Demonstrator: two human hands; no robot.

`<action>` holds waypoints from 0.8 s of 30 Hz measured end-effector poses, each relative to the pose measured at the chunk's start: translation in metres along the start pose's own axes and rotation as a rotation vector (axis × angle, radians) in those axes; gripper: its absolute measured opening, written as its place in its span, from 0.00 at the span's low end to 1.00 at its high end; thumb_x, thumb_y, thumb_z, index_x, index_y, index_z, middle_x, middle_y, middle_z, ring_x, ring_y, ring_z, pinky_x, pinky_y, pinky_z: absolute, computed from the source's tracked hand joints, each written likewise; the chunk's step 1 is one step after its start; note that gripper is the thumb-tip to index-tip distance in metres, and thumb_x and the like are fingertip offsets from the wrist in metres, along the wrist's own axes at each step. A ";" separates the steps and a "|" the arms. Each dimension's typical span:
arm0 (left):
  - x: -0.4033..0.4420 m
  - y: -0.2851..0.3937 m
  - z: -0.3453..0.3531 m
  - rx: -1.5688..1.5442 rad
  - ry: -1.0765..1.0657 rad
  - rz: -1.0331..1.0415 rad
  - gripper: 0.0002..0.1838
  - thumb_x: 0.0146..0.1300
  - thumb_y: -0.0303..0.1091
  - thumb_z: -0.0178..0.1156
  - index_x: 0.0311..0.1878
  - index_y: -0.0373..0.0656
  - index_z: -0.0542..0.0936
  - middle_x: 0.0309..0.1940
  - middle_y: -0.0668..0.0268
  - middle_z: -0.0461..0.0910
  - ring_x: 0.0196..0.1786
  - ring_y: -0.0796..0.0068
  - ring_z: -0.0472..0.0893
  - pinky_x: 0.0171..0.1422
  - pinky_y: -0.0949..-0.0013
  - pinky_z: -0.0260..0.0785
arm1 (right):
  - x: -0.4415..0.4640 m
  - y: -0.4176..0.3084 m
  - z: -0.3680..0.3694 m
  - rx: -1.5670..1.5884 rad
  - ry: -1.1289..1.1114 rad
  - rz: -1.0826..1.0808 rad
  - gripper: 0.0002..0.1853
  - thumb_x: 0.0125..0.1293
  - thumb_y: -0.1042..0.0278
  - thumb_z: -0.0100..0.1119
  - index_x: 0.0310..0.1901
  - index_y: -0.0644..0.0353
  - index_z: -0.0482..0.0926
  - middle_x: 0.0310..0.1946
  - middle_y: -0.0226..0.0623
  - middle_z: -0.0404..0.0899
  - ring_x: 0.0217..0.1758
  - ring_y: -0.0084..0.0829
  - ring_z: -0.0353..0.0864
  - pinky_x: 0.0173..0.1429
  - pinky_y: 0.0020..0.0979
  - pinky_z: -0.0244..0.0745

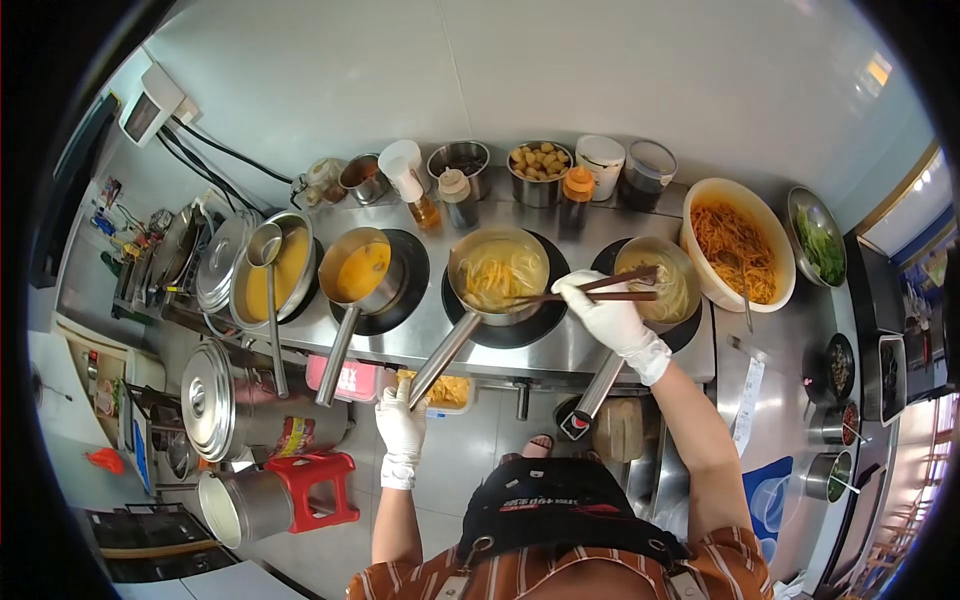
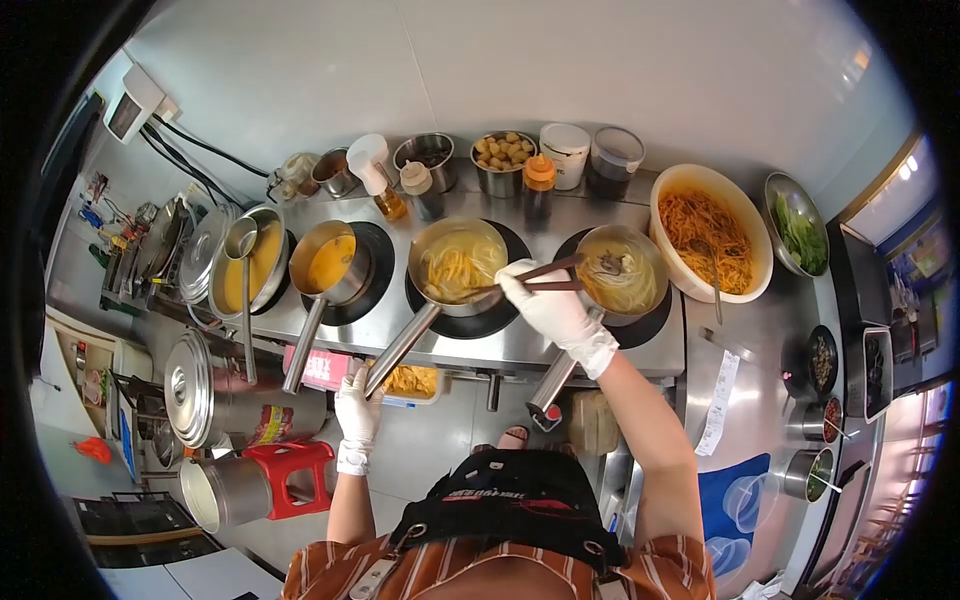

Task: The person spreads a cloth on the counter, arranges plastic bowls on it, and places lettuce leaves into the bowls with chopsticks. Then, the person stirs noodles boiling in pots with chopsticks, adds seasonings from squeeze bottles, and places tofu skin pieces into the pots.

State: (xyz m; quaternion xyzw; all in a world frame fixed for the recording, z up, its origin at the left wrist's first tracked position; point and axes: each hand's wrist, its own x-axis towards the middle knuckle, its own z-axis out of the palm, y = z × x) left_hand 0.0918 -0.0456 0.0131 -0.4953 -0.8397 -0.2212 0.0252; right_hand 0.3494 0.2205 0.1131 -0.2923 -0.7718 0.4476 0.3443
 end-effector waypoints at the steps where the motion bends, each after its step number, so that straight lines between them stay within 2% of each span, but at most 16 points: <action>1: 0.000 -0.001 0.001 -0.006 0.013 0.006 0.26 0.48 0.34 0.69 0.52 0.38 0.78 0.34 0.57 0.74 0.37 0.55 0.75 0.45 0.58 0.65 | 0.002 0.000 0.008 -0.019 -0.012 -0.079 0.07 0.65 0.69 0.57 0.36 0.65 0.79 0.29 0.37 0.80 0.31 0.34 0.79 0.37 0.31 0.73; 7: 0.001 -0.003 0.001 -0.011 0.024 0.007 0.26 0.48 0.34 0.70 0.52 0.39 0.78 0.34 0.57 0.75 0.38 0.55 0.75 0.45 0.58 0.66 | 0.010 0.024 0.014 -0.002 0.148 -0.043 0.07 0.64 0.70 0.58 0.36 0.65 0.79 0.31 0.39 0.81 0.35 0.33 0.81 0.41 0.31 0.74; 10: 0.001 -0.002 -0.002 -0.003 0.010 0.024 0.29 0.46 0.33 0.71 0.54 0.39 0.77 0.34 0.57 0.75 0.39 0.55 0.76 0.46 0.59 0.66 | 0.002 0.011 -0.001 0.065 0.220 -0.101 0.07 0.65 0.71 0.57 0.40 0.66 0.80 0.34 0.36 0.82 0.38 0.28 0.81 0.44 0.28 0.74; 13: 0.005 0.006 -0.011 -0.094 0.003 0.045 0.31 0.47 0.32 0.71 0.58 0.38 0.75 0.36 0.56 0.75 0.41 0.54 0.76 0.49 0.56 0.67 | -0.016 -0.013 -0.018 0.042 0.329 -0.124 0.07 0.68 0.73 0.54 0.40 0.67 0.80 0.37 0.36 0.82 0.40 0.28 0.81 0.48 0.27 0.75; 14: 0.006 0.007 -0.011 -0.113 0.097 0.053 0.32 0.48 0.31 0.70 0.59 0.37 0.74 0.39 0.55 0.75 0.44 0.53 0.76 0.51 0.56 0.67 | -0.023 -0.011 -0.021 0.041 0.344 -0.119 0.07 0.68 0.73 0.54 0.40 0.67 0.80 0.37 0.36 0.82 0.40 0.28 0.81 0.48 0.27 0.75; 15: 0.008 0.009 -0.011 -0.136 0.193 0.060 0.32 0.50 0.29 0.70 0.61 0.37 0.72 0.42 0.54 0.75 0.46 0.52 0.76 0.53 0.55 0.67 | -0.031 -0.007 -0.023 0.225 0.419 -0.013 0.08 0.69 0.73 0.53 0.41 0.68 0.80 0.38 0.37 0.82 0.42 0.29 0.81 0.50 0.27 0.76; 17: 0.009 0.018 -0.016 -0.152 0.234 0.046 0.32 0.51 0.28 0.69 0.61 0.37 0.72 0.45 0.53 0.75 0.48 0.51 0.76 0.55 0.56 0.68 | -0.045 0.003 -0.022 0.669 0.580 0.158 0.10 0.71 0.73 0.51 0.42 0.71 0.79 0.40 0.41 0.81 0.44 0.31 0.82 0.52 0.30 0.81; 19: 0.011 0.025 -0.020 -0.196 0.275 -0.015 0.29 0.55 0.25 0.66 0.62 0.37 0.71 0.50 0.52 0.73 0.52 0.51 0.75 0.59 0.59 0.68 | -0.060 0.033 -0.018 0.660 0.652 0.232 0.10 0.71 0.73 0.50 0.43 0.71 0.79 0.40 0.43 0.81 0.44 0.33 0.83 0.50 0.33 0.84; 24: 0.018 0.064 -0.030 -0.416 0.229 0.007 0.25 0.61 0.22 0.61 0.62 0.37 0.70 0.52 0.52 0.73 0.54 0.55 0.75 0.61 0.59 0.67 | -0.083 0.047 -0.010 0.803 0.772 0.308 0.10 0.71 0.71 0.50 0.41 0.70 0.79 0.38 0.41 0.81 0.42 0.33 0.83 0.50 0.33 0.83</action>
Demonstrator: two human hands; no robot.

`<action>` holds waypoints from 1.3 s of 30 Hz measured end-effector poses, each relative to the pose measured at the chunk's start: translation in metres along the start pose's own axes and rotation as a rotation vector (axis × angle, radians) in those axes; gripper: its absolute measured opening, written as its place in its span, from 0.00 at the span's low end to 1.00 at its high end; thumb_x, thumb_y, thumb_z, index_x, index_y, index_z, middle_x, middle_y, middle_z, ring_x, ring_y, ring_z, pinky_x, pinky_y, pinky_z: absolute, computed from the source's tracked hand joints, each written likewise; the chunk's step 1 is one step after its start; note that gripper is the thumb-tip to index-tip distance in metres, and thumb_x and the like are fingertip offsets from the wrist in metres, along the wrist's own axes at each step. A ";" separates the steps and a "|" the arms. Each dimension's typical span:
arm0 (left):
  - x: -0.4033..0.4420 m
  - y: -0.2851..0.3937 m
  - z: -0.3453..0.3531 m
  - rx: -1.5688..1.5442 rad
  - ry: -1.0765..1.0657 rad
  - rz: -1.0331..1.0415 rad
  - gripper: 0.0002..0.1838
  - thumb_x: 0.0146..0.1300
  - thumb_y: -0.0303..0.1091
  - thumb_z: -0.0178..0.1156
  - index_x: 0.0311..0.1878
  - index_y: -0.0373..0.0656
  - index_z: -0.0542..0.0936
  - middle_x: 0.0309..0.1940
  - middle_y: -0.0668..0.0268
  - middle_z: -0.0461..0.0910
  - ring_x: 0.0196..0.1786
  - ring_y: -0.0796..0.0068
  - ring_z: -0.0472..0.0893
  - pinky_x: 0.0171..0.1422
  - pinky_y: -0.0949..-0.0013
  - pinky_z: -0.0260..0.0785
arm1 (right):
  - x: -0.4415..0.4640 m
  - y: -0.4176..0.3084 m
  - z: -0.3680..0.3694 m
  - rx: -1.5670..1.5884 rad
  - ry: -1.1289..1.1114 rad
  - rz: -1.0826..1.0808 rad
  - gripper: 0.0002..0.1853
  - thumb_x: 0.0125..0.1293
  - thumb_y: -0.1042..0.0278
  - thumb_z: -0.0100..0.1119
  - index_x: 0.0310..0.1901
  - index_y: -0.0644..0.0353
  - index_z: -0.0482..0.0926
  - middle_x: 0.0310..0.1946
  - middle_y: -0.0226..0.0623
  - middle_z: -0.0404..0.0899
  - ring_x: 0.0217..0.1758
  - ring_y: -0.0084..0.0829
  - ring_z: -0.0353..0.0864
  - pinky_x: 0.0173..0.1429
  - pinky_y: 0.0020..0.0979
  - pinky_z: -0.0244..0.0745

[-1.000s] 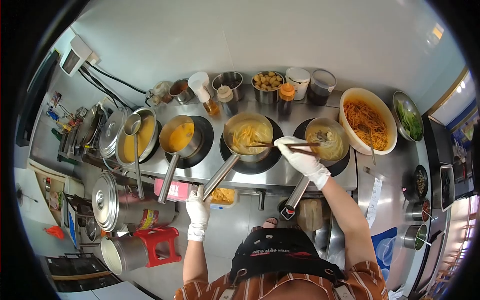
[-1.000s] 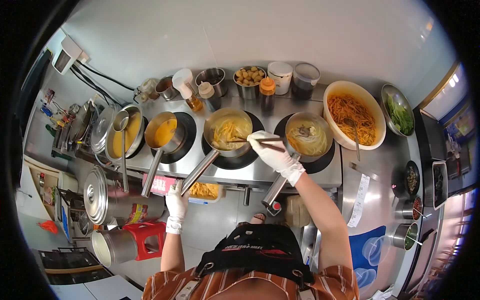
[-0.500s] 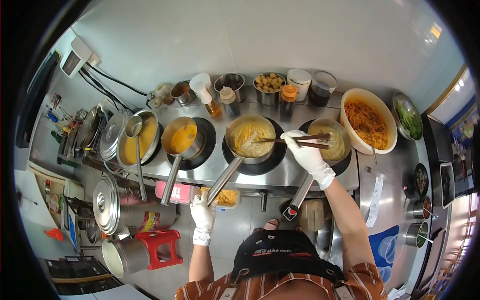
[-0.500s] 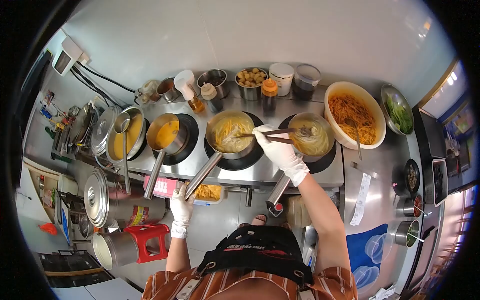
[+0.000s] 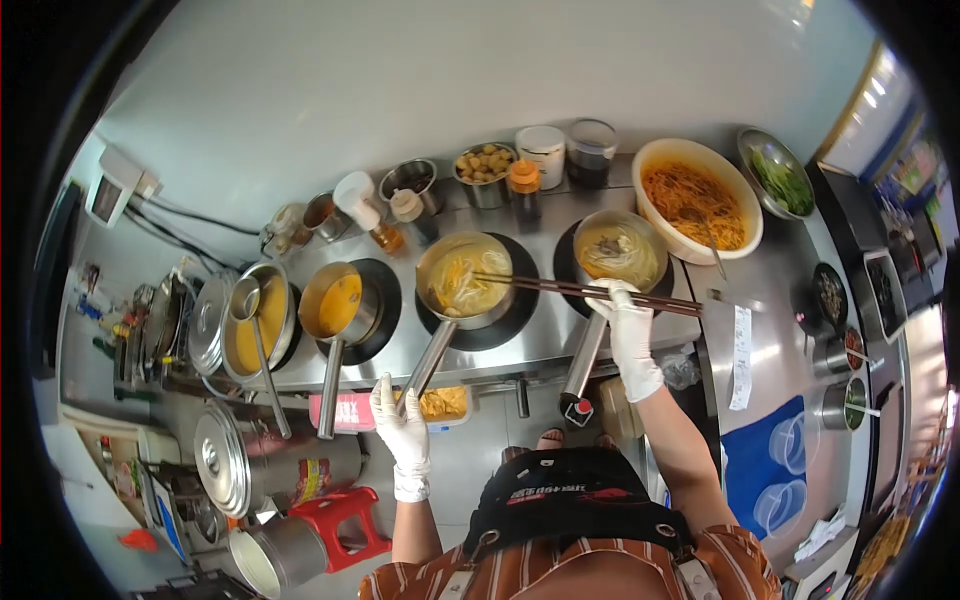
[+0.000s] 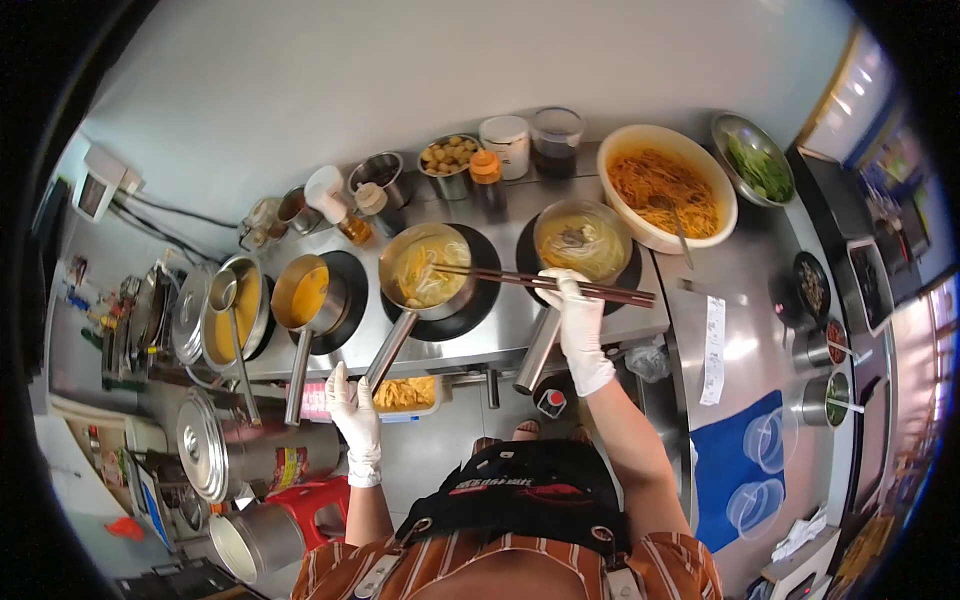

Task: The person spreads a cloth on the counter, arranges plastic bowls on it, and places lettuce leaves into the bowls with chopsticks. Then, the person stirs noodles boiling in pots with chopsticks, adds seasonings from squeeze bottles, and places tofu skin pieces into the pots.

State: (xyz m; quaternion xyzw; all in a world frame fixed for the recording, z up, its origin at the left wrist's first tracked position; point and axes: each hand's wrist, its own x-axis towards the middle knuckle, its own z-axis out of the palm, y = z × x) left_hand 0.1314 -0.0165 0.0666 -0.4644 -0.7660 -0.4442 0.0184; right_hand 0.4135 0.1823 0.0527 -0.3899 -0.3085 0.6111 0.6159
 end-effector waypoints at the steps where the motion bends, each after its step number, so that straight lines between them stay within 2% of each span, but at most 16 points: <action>1: 0.000 -0.002 0.005 0.005 -0.017 0.042 0.24 0.61 0.22 0.61 0.62 0.37 0.71 0.52 0.52 0.74 0.54 0.56 0.75 0.61 0.60 0.67 | -0.003 0.006 -0.003 -0.024 -0.016 -0.041 0.11 0.71 0.70 0.50 0.40 0.69 0.79 0.38 0.41 0.81 0.42 0.33 0.83 0.51 0.32 0.82; 3: 0.001 -0.002 0.017 -0.080 -0.048 0.084 0.20 0.62 0.22 0.60 0.58 0.36 0.74 0.51 0.53 0.75 0.53 0.59 0.76 0.60 0.63 0.67 | -0.015 -0.005 0.001 0.139 0.010 0.014 0.10 0.71 0.70 0.50 0.41 0.69 0.77 0.39 0.43 0.80 0.44 0.37 0.82 0.53 0.38 0.81; 7: 0.003 0.016 0.037 -0.491 -0.196 -0.088 0.09 0.66 0.23 0.56 0.48 0.35 0.80 0.43 0.61 0.79 0.48 0.72 0.77 0.57 0.71 0.67 | -0.035 -0.015 -0.010 0.490 -0.006 0.150 0.09 0.71 0.69 0.47 0.46 0.65 0.74 0.44 0.47 0.78 0.53 0.43 0.78 0.61 0.46 0.75; 10: 0.005 0.034 0.049 -0.509 -0.268 -0.051 0.08 0.66 0.23 0.56 0.47 0.35 0.80 0.42 0.62 0.79 0.47 0.73 0.77 0.56 0.71 0.68 | -0.058 -0.030 -0.025 0.542 0.030 0.141 0.10 0.72 0.68 0.45 0.44 0.65 0.74 0.45 0.47 0.77 0.54 0.42 0.78 0.63 0.45 0.72; 12: 0.006 0.044 0.054 -0.500 -0.270 -0.003 0.08 0.66 0.23 0.56 0.46 0.35 0.81 0.41 0.63 0.79 0.45 0.73 0.77 0.55 0.72 0.68 | -0.064 -0.044 -0.049 0.469 0.050 0.047 0.11 0.72 0.68 0.44 0.44 0.66 0.74 0.45 0.47 0.77 0.53 0.41 0.78 0.64 0.44 0.72; 14: 0.007 0.049 0.059 -0.493 -0.291 0.009 0.08 0.66 0.23 0.56 0.45 0.35 0.81 0.40 0.62 0.80 0.45 0.72 0.78 0.54 0.71 0.69 | -0.064 -0.068 -0.075 0.357 0.200 -0.099 0.12 0.73 0.66 0.45 0.44 0.68 0.74 0.44 0.47 0.78 0.51 0.39 0.80 0.60 0.42 0.76; 16: 0.008 0.051 0.061 -0.473 -0.308 0.031 0.08 0.66 0.23 0.56 0.45 0.35 0.81 0.40 0.61 0.80 0.45 0.72 0.78 0.54 0.71 0.70 | -0.058 -0.093 -0.100 0.194 0.330 -0.261 0.11 0.72 0.67 0.49 0.42 0.67 0.76 0.42 0.46 0.80 0.45 0.38 0.82 0.52 0.37 0.81; 18: 0.010 0.051 0.065 -0.453 -0.319 0.053 0.07 0.65 0.23 0.57 0.45 0.35 0.81 0.40 0.61 0.80 0.45 0.71 0.78 0.53 0.70 0.70 | -0.057 -0.114 -0.110 0.094 0.418 -0.367 0.10 0.70 0.69 0.52 0.42 0.69 0.78 0.39 0.45 0.81 0.44 0.37 0.83 0.51 0.36 0.81; 19: 0.009 0.047 0.069 -0.464 -0.319 0.044 0.07 0.65 0.23 0.57 0.44 0.35 0.81 0.40 0.60 0.80 0.44 0.71 0.79 0.53 0.70 0.71 | -0.052 -0.117 -0.115 0.093 0.423 -0.371 0.10 0.70 0.69 0.52 0.42 0.69 0.78 0.39 0.45 0.81 0.44 0.37 0.83 0.51 0.36 0.81; 24: 0.005 0.049 0.087 -0.553 -0.337 -0.011 0.07 0.65 0.22 0.58 0.44 0.35 0.82 0.41 0.60 0.81 0.44 0.70 0.79 0.53 0.69 0.71 | -0.033 -0.126 -0.105 -0.703 0.161 -0.439 0.09 0.70 0.71 0.54 0.42 0.67 0.81 0.36 0.33 0.82 0.39 0.23 0.80 0.46 0.23 0.75; 26: 0.003 0.055 0.089 -0.550 -0.352 -0.010 0.07 0.65 0.22 0.58 0.44 0.34 0.81 0.41 0.59 0.81 0.44 0.70 0.79 0.52 0.69 0.72 | -0.011 -0.098 -0.106 -0.496 0.100 -0.351 0.08 0.68 0.71 0.57 0.41 0.67 0.80 0.33 0.32 0.81 0.36 0.22 0.79 0.43 0.23 0.75; 32: -0.001 0.068 0.091 -0.469 -0.325 0.063 0.07 0.65 0.22 0.57 0.43 0.34 0.81 0.40 0.59 0.81 0.44 0.69 0.79 0.52 0.69 0.72 | 0.008 -0.095 -0.106 -0.714 0.056 -0.428 0.07 0.68 0.73 0.56 0.40 0.68 0.80 0.33 0.32 0.82 0.36 0.22 0.79 0.44 0.23 0.75; 34: -0.003 0.065 0.092 -0.457 -0.332 0.053 0.07 0.65 0.22 0.57 0.43 0.34 0.81 0.40 0.60 0.81 0.44 0.70 0.79 0.52 0.69 0.72 | -0.011 -0.126 -0.103 -0.543 0.120 -0.345 0.07 0.68 0.73 0.56 0.40 0.68 0.81 0.32 0.31 0.81 0.37 0.21 0.79 0.44 0.23 0.75; 36: -0.006 0.066 0.096 -0.448 -0.342 0.046 0.07 0.65 0.22 0.57 0.44 0.34 0.81 0.40 0.60 0.80 0.44 0.70 0.79 0.52 0.69 0.72 | -0.026 -0.142 -0.106 -0.438 0.165 -0.395 0.08 0.70 0.75 0.52 0.42 0.68 0.80 0.37 0.34 0.82 0.40 0.23 0.79 0.45 0.23 0.75; 38: -0.009 0.072 0.102 -0.446 -0.369 0.040 0.07 0.65 0.22 0.56 0.44 0.34 0.81 0.40 0.60 0.80 0.44 0.70 0.78 0.52 0.70 0.71 | -0.027 -0.134 -0.128 -0.428 0.164 -0.463 0.08 0.70 0.75 0.52 0.42 0.69 0.80 0.40 0.36 0.82 0.41 0.24 0.80 0.48 0.25 0.76; 39: -0.010 0.076 0.105 -0.452 -0.380 0.050 0.07 0.65 0.22 0.56 0.44 0.34 0.81 0.40 0.60 0.80 0.44 0.70 0.78 0.52 0.70 0.71 | -0.025 -0.125 -0.134 -0.306 0.190 -0.400 0.08 0.70 0.74 0.52 0.42 0.69 0.80 0.39 0.37 0.82 0.42 0.25 0.80 0.50 0.25 0.77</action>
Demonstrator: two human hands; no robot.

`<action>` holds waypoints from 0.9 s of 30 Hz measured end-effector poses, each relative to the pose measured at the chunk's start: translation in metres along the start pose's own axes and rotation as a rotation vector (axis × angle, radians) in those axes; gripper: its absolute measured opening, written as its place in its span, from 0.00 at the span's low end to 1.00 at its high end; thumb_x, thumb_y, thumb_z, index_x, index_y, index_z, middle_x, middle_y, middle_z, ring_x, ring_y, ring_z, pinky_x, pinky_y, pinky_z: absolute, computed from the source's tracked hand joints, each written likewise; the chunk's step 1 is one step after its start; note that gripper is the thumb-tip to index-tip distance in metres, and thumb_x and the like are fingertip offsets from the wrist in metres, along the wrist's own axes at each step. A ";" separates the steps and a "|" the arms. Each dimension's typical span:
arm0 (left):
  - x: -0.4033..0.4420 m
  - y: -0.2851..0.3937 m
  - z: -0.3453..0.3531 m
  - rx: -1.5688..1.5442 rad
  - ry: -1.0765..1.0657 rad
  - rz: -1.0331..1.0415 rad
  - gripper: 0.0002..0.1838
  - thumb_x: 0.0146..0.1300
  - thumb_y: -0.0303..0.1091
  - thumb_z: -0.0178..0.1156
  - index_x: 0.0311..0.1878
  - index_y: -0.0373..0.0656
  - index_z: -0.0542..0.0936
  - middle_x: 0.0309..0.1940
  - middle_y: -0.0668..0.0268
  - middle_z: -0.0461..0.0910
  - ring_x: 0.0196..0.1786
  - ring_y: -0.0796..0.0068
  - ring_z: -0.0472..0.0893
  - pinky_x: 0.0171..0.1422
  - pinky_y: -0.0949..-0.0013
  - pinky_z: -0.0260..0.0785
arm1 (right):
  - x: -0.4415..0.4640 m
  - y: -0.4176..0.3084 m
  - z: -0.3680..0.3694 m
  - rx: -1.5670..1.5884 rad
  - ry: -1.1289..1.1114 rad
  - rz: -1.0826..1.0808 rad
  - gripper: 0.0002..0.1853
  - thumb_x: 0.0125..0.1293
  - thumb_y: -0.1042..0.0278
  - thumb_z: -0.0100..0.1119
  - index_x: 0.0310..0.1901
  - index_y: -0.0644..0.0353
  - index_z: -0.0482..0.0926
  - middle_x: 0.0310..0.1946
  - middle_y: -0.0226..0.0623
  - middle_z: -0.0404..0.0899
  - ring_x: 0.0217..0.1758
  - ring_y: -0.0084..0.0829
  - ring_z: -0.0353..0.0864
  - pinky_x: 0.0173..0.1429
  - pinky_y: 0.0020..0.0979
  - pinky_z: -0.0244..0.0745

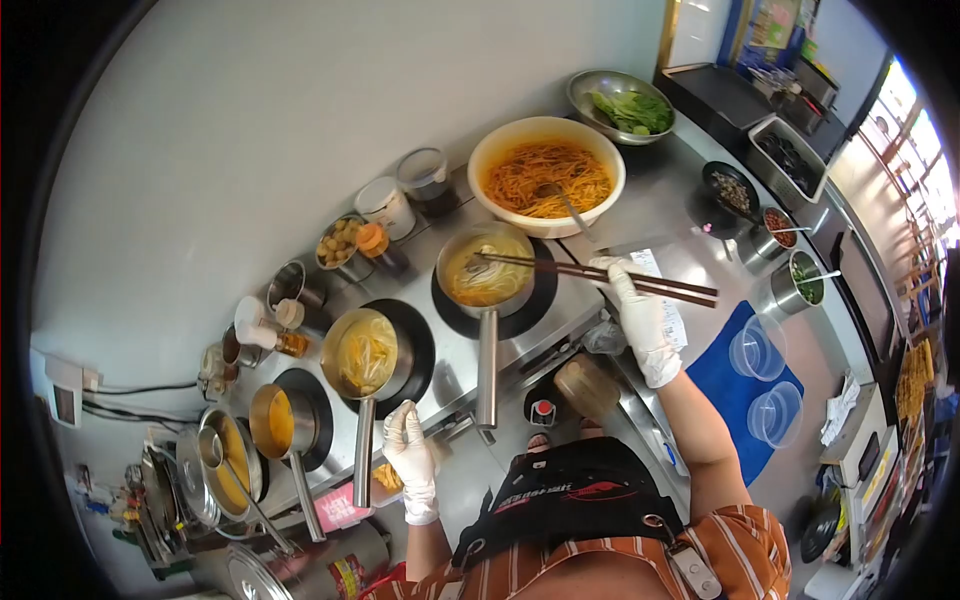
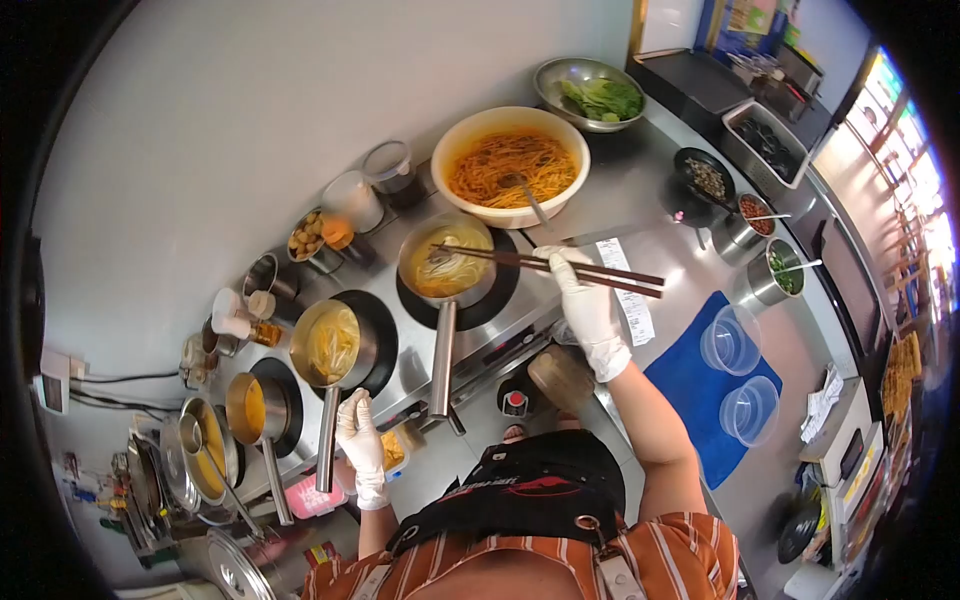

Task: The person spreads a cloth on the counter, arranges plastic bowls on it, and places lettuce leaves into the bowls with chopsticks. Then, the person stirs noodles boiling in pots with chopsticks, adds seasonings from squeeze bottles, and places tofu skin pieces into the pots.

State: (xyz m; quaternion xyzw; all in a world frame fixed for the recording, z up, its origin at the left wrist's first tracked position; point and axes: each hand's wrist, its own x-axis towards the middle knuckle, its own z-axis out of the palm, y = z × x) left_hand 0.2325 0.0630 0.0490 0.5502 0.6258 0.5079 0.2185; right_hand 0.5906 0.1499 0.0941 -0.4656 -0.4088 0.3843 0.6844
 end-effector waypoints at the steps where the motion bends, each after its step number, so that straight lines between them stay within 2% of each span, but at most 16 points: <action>1: 0.001 0.002 0.006 -0.009 -0.004 -0.016 0.07 0.65 0.22 0.56 0.44 0.35 0.81 0.40 0.60 0.80 0.44 0.70 0.78 0.52 0.70 0.71 | -0.003 0.009 -0.005 0.107 0.044 0.074 0.09 0.71 0.73 0.52 0.42 0.69 0.80 0.39 0.37 0.81 0.42 0.26 0.80 0.51 0.25 0.78; 2: 0.002 0.005 0.013 -0.018 -0.013 -0.029 0.07 0.66 0.23 0.56 0.44 0.35 0.81 0.40 0.61 0.80 0.45 0.70 0.78 0.53 0.70 0.70 | -0.007 0.007 -0.009 -0.085 0.081 0.176 0.09 0.71 0.72 0.52 0.42 0.70 0.79 0.39 0.39 0.81 0.43 0.27 0.81 0.52 0.27 0.79; 7: 0.003 0.024 0.040 -0.073 -0.066 0.012 0.08 0.66 0.22 0.55 0.46 0.35 0.80 0.43 0.61 0.79 0.47 0.70 0.78 0.55 0.70 0.71 | -0.028 0.041 -0.022 0.458 0.361 0.290 0.11 0.72 0.71 0.49 0.40 0.70 0.78 0.39 0.42 0.80 0.44 0.35 0.82 0.52 0.38 0.82; 9: 0.001 0.033 0.052 -0.171 -0.111 -0.007 0.09 0.67 0.22 0.54 0.47 0.35 0.80 0.42 0.62 0.78 0.47 0.71 0.78 0.56 0.70 0.72 | -0.036 0.059 -0.025 0.424 0.400 0.290 0.10 0.71 0.72 0.48 0.41 0.71 0.76 0.39 0.44 0.79 0.45 0.38 0.82 0.52 0.38 0.82; 11: -0.001 0.039 0.062 -0.187 -0.169 0.027 0.09 0.67 0.22 0.54 0.47 0.35 0.80 0.42 0.62 0.77 0.47 0.71 0.79 0.57 0.70 0.72 | -0.044 0.047 -0.024 0.606 0.460 0.363 0.10 0.71 0.73 0.46 0.43 0.72 0.74 0.40 0.46 0.79 0.44 0.40 0.82 0.54 0.38 0.82; 13: -0.007 0.044 0.072 -0.170 -0.257 0.020 0.10 0.70 0.27 0.53 0.48 0.34 0.80 0.41 0.63 0.79 0.45 0.72 0.79 0.53 0.71 0.72 | -0.052 0.048 -0.025 0.871 0.348 0.488 0.08 0.69 0.76 0.50 0.45 0.71 0.74 0.40 0.44 0.80 0.45 0.35 0.82 0.56 0.32 0.80; 15: -0.018 0.048 0.086 -0.315 -0.356 -0.154 0.12 0.71 0.31 0.53 0.48 0.34 0.80 0.42 0.62 0.81 0.45 0.73 0.79 0.52 0.71 0.72 | -0.076 0.035 -0.011 0.272 0.024 0.255 0.08 0.66 0.80 0.53 0.46 0.69 0.75 0.41 0.40 0.80 0.45 0.29 0.81 0.56 0.26 0.78; 17: -0.026 0.064 0.098 -0.359 -0.531 -0.165 0.20 0.74 0.40 0.48 0.57 0.33 0.75 0.46 0.58 0.80 0.49 0.68 0.79 0.59 0.65 0.69 | -0.098 0.014 0.005 0.079 -0.089 0.297 0.08 0.67 0.80 0.53 0.47 0.68 0.74 0.41 0.39 0.80 0.45 0.26 0.81 0.54 0.23 0.78; 18: -0.032 0.074 0.105 -0.440 -0.578 -0.157 0.23 0.74 0.43 0.46 0.61 0.33 0.70 0.50 0.57 0.78 0.53 0.66 0.77 0.62 0.63 0.67 | -0.109 0.046 0.014 0.493 -0.085 0.383 0.09 0.70 0.74 0.49 0.48 0.68 0.73 0.44 0.44 0.79 0.49 0.29 0.80 0.57 0.27 0.76; 19: -0.037 0.083 0.109 -0.520 -0.623 -0.151 0.27 0.75 0.46 0.44 0.66 0.33 0.65 0.55 0.55 0.75 0.57 0.64 0.75 0.65 0.62 0.65 | -0.120 0.050 0.020 1.084 -0.018 0.632 0.11 0.72 0.69 0.44 0.48 0.68 0.72 0.47 0.48 0.76 0.54 0.34 0.77 0.61 0.30 0.74; 20: -0.041 0.061 0.117 -0.644 -0.686 -0.176 0.31 0.75 0.49 0.42 0.70 0.33 0.57 0.62 0.53 0.69 0.63 0.61 0.70 0.69 0.59 0.60 | -0.130 0.045 0.026 1.136 0.053 0.769 0.12 0.72 0.68 0.44 0.49 0.68 0.71 0.49 0.48 0.74 0.56 0.36 0.75 0.64 0.32 0.71; 21: -0.044 0.068 0.121 -0.626 -0.642 -0.156 0.31 0.74 0.50 0.41 0.68 0.32 0.59 0.61 0.53 0.69 0.62 0.62 0.71 0.68 0.60 0.61 | -0.141 0.038 0.032 1.191 0.126 0.906 0.12 0.72 0.67 0.43 0.49 0.68 0.70 0.50 0.48 0.73 0.58 0.38 0.74 0.66 0.34 0.69; 23: -0.048 0.083 0.126 -0.717 -0.687 -0.357 0.30 0.75 0.49 0.40 0.68 0.33 0.60 0.59 0.54 0.71 0.60 0.63 0.72 0.67 0.60 0.63 | -0.162 0.033 0.043 1.401 0.193 0.914 0.12 0.71 0.67 0.44 0.49 0.67 0.69 0.51 0.45 0.73 0.58 0.38 0.73 0.68 0.35 0.67; 24: -0.053 0.096 0.128 -0.700 -0.639 -0.431 0.28 0.75 0.49 0.37 0.64 0.33 0.65 0.56 0.56 0.72 0.57 0.64 0.74 0.65 0.60 0.65 | -0.168 0.050 0.042 1.939 -0.046 0.883 0.13 0.71 0.67 0.44 0.50 0.67 0.69 0.51 0.43 0.71 0.59 0.37 0.71 0.70 0.36 0.64; 25: -0.055 0.098 0.128 -0.699 -0.680 -0.428 0.28 0.75 0.49 0.37 0.64 0.33 0.65 0.56 0.56 0.72 0.57 0.64 0.74 0.65 0.60 0.65 | -0.178 0.066 0.039 1.946 -0.026 0.840 0.13 0.71 0.67 0.44 0.50 0.67 0.69 0.51 0.43 0.71 0.59 0.37 0.71 0.70 0.36 0.64; 27: -0.061 0.097 0.127 -0.712 -0.778 -0.494 0.28 0.74 0.49 0.35 0.59 0.33 0.70 0.55 0.55 0.73 0.56 0.63 0.74 0.64 0.61 0.66 | -0.184 0.029 0.034 1.425 0.130 0.816 0.13 0.71 0.69 0.41 0.52 0.67 0.68 0.52 0.41 0.71 0.60 0.32 0.69 0.69 0.32 0.62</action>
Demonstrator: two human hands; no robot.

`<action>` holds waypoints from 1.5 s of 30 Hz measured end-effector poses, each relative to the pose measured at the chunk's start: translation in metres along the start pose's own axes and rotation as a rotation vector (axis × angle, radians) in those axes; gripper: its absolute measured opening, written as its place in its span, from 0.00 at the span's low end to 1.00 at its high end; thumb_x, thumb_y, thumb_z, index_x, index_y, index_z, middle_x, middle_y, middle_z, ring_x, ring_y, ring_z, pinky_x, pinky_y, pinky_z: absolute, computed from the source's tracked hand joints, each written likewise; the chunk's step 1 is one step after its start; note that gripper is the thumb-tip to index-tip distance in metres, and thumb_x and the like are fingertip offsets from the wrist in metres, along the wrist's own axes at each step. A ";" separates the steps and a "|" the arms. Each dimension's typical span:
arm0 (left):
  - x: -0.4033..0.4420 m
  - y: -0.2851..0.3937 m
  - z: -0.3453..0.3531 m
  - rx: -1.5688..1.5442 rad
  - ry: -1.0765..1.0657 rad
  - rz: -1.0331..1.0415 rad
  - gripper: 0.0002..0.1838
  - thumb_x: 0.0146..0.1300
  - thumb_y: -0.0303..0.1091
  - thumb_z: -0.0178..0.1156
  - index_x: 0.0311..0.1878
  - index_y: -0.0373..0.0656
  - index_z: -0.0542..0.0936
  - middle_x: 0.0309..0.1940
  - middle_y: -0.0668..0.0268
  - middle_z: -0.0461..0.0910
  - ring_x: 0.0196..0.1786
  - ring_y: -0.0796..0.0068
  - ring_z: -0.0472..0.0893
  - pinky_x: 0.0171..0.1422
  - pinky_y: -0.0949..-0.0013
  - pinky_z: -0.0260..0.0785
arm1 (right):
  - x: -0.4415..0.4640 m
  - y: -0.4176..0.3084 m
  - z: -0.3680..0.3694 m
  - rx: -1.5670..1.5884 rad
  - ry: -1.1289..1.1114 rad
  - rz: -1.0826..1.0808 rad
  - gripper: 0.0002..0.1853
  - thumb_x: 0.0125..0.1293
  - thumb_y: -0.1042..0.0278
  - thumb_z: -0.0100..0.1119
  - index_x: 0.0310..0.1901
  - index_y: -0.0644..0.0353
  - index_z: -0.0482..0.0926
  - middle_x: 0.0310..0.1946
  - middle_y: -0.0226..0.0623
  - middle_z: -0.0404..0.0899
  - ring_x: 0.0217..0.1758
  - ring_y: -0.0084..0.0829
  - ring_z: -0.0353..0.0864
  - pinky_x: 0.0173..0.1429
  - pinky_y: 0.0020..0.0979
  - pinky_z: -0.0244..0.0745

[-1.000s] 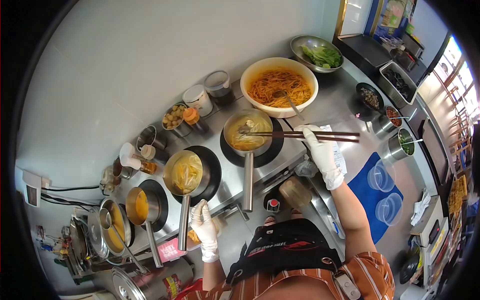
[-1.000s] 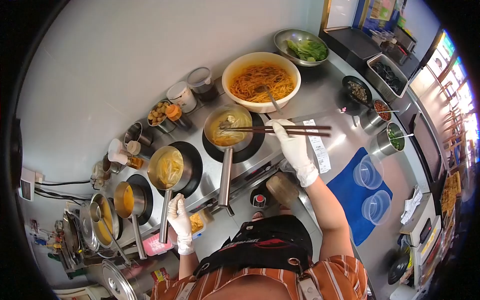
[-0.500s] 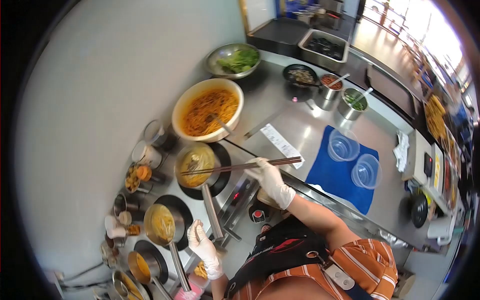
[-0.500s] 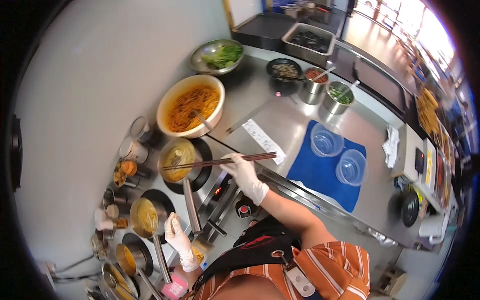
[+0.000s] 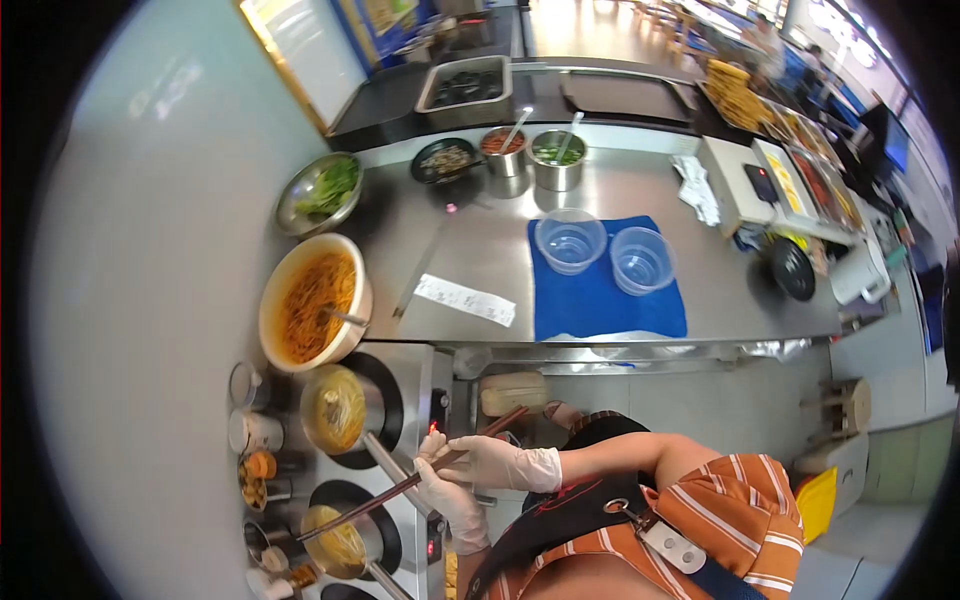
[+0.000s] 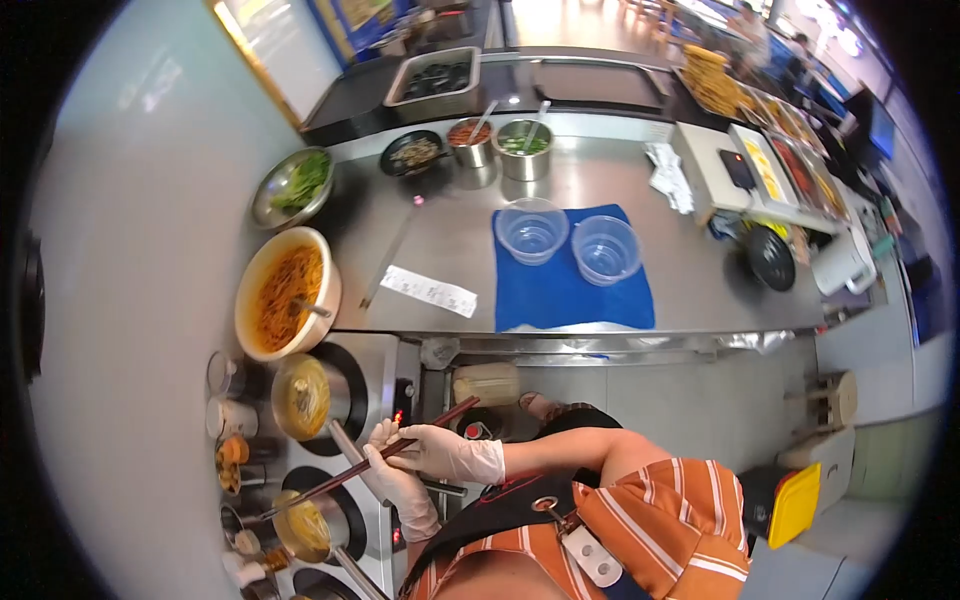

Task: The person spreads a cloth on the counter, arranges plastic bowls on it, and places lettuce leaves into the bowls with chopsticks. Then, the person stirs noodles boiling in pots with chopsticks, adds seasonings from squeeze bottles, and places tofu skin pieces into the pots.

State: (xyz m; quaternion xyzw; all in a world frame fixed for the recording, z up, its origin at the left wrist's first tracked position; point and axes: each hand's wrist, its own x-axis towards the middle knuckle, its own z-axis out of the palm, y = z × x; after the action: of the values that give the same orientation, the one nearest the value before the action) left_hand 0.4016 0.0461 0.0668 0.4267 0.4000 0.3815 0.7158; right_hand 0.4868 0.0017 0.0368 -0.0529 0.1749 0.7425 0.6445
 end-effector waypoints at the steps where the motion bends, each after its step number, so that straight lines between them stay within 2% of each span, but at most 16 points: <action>1: 0.002 -0.008 -0.002 0.014 -0.018 0.035 0.28 0.74 0.48 0.33 0.54 0.34 0.73 0.53 0.54 0.74 0.53 0.63 0.75 0.62 0.60 0.67 | 0.001 0.002 -0.011 -0.001 0.004 -0.047 0.15 0.71 0.67 0.43 0.54 0.68 0.66 0.52 0.41 0.70 0.60 0.32 0.69 0.70 0.32 0.62; 2: -0.001 -0.008 0.003 0.019 -0.040 0.018 0.28 0.74 0.48 0.33 0.54 0.34 0.73 0.53 0.54 0.74 0.53 0.63 0.75 0.62 0.60 0.67 | 0.000 0.001 -0.025 0.011 0.007 -0.072 0.15 0.71 0.67 0.43 0.54 0.68 0.66 0.52 0.41 0.70 0.60 0.32 0.69 0.70 0.32 0.62; 4: -0.008 -0.004 0.013 0.083 -0.013 0.005 0.28 0.74 0.47 0.33 0.54 0.31 0.74 0.52 0.53 0.76 0.53 0.62 0.76 0.62 0.59 0.68 | -0.003 -0.001 -0.049 0.325 -0.528 0.050 0.17 0.72 0.65 0.44 0.55 0.68 0.66 0.55 0.42 0.69 0.62 0.30 0.67 0.71 0.32 0.59; 8: -0.015 -0.002 0.024 0.075 -0.032 0.029 0.28 0.73 0.45 0.34 0.52 0.28 0.75 0.53 0.51 0.77 0.55 0.60 0.76 0.62 0.60 0.68 | -0.036 -0.004 -0.005 0.213 -0.192 -0.032 0.19 0.72 0.60 0.48 0.55 0.66 0.66 0.55 0.42 0.68 0.65 0.33 0.64 0.74 0.31 0.57; 12: -0.020 0.011 0.035 0.015 0.033 -0.024 0.27 0.73 0.43 0.33 0.51 0.29 0.76 0.52 0.50 0.77 0.58 0.57 0.74 0.66 0.57 0.65 | -0.048 -0.012 -0.005 0.969 -0.365 0.337 0.17 0.73 0.60 0.47 0.54 0.66 0.67 0.56 0.40 0.68 0.64 0.31 0.63 0.72 0.28 0.56; 14: -0.032 0.028 0.056 -0.129 0.133 -0.011 0.27 0.74 0.46 0.34 0.48 0.30 0.76 0.50 0.49 0.77 0.56 0.57 0.76 0.63 0.56 0.68 | -0.070 -0.021 -0.007 -0.389 -0.325 0.063 0.14 0.72 0.65 0.48 0.50 0.68 0.71 0.50 0.36 0.73 0.59 0.24 0.68 0.67 0.25 0.60; 16: -0.011 0.011 0.021 -0.283 -0.047 0.196 0.21 0.74 0.43 0.40 0.41 0.34 0.75 0.50 0.52 0.77 0.53 0.60 0.77 0.59 0.60 0.71 | -0.089 -0.042 -0.038 -0.438 -0.534 0.053 0.16 0.68 0.67 0.51 0.52 0.68 0.75 0.51 0.37 0.78 0.57 0.29 0.75 0.64 0.27 0.65; 18: 0.001 0.008 -0.001 -0.310 -0.209 0.214 0.21 0.74 0.43 0.40 0.42 0.34 0.75 0.47 0.54 0.78 0.47 0.64 0.77 0.54 0.63 0.71 | -0.173 -0.076 0.003 -1.210 0.114 -0.106 0.17 0.66 0.64 0.55 0.49 0.68 0.79 0.43 0.37 0.82 0.48 0.28 0.80 0.54 0.27 0.73; 20: -0.020 0.018 0.045 -0.322 0.181 0.188 0.19 0.73 0.41 0.43 0.42 0.34 0.76 0.43 0.57 0.79 0.36 0.71 0.74 0.45 0.67 0.70 | -0.216 -0.114 -0.026 -1.421 0.294 -0.378 0.16 0.64 0.61 0.57 0.46 0.67 0.81 0.38 0.37 0.84 0.42 0.28 0.82 0.47 0.29 0.76; 22: -0.015 -0.003 0.031 -0.325 0.020 0.226 0.17 0.72 0.41 0.45 0.43 0.35 0.76 0.39 0.60 0.79 0.32 0.73 0.73 0.39 0.69 0.67 | -0.258 -0.154 -0.065 -1.479 0.561 -0.603 0.16 0.62 0.59 0.57 0.43 0.64 0.82 0.34 0.37 0.83 0.40 0.29 0.81 0.46 0.32 0.75; 23: -0.024 -0.005 0.054 -0.336 0.164 0.190 0.16 0.72 0.40 0.46 0.43 0.36 0.76 0.35 0.62 0.79 0.30 0.75 0.72 0.36 0.71 0.64 | -0.280 -0.170 -0.082 -1.515 0.677 -0.719 0.15 0.62 0.60 0.56 0.41 0.65 0.82 0.35 0.41 0.83 0.40 0.34 0.81 0.48 0.34 0.74; 30: -0.066 -0.060 0.141 -0.528 -0.030 0.060 0.13 0.71 0.40 0.48 0.38 0.40 0.75 0.32 0.64 0.76 0.23 0.77 0.66 0.34 0.72 0.62 | -0.388 -0.240 -0.150 -1.392 0.943 -0.698 0.15 0.64 0.64 0.57 0.45 0.67 0.81 0.38 0.41 0.83 0.43 0.30 0.80 0.51 0.30 0.73; 36: -0.104 -0.075 0.209 -0.632 -0.029 -0.043 0.19 0.71 0.45 0.49 0.46 0.35 0.75 0.43 0.55 0.78 0.36 0.67 0.73 0.47 0.64 0.69 | -0.370 -0.237 -0.116 -1.591 0.472 -0.673 0.16 0.64 0.66 0.59 0.49 0.69 0.78 0.40 0.38 0.82 0.42 0.26 0.80 0.49 0.29 0.74; 40: -0.121 -0.083 0.249 -0.619 -0.165 -0.133 0.24 0.71 0.48 0.48 0.55 0.36 0.72 0.56 0.51 0.75 0.60 0.55 0.73 0.66 0.52 0.63 | -0.329 -0.213 -0.066 -1.367 -0.043 -0.493 0.36 0.59 0.77 0.64 0.69 0.62 0.60 0.45 0.33 0.80 0.46 0.22 0.79 0.50 0.26 0.74; 42: -0.125 -0.087 0.262 -0.523 -0.106 -0.125 0.25 0.72 0.49 0.46 0.57 0.34 0.71 0.58 0.47 0.73 0.61 0.55 0.72 0.70 0.52 0.59 | -0.315 -0.200 -0.030 -1.431 -0.208 -0.513 0.39 0.59 0.80 0.61 0.71 0.63 0.54 0.52 0.36 0.75 0.54 0.23 0.74 0.56 0.27 0.72; 45: -0.126 -0.094 0.262 -0.435 -0.142 -0.106 0.27 0.73 0.48 0.45 0.60 0.32 0.69 0.59 0.49 0.73 0.59 0.60 0.74 0.67 0.58 0.62 | -0.293 -0.187 -0.007 -1.409 -0.373 -0.625 0.31 0.61 0.79 0.58 0.67 0.64 0.63 0.55 0.37 0.74 0.57 0.27 0.73 0.58 0.28 0.71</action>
State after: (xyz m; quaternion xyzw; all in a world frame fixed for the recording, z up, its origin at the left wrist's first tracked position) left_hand 0.6068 -0.1785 0.0948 0.2664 0.2788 0.3899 0.8362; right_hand 0.7161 -0.2559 0.0835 -0.3695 -0.4700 0.4598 0.6566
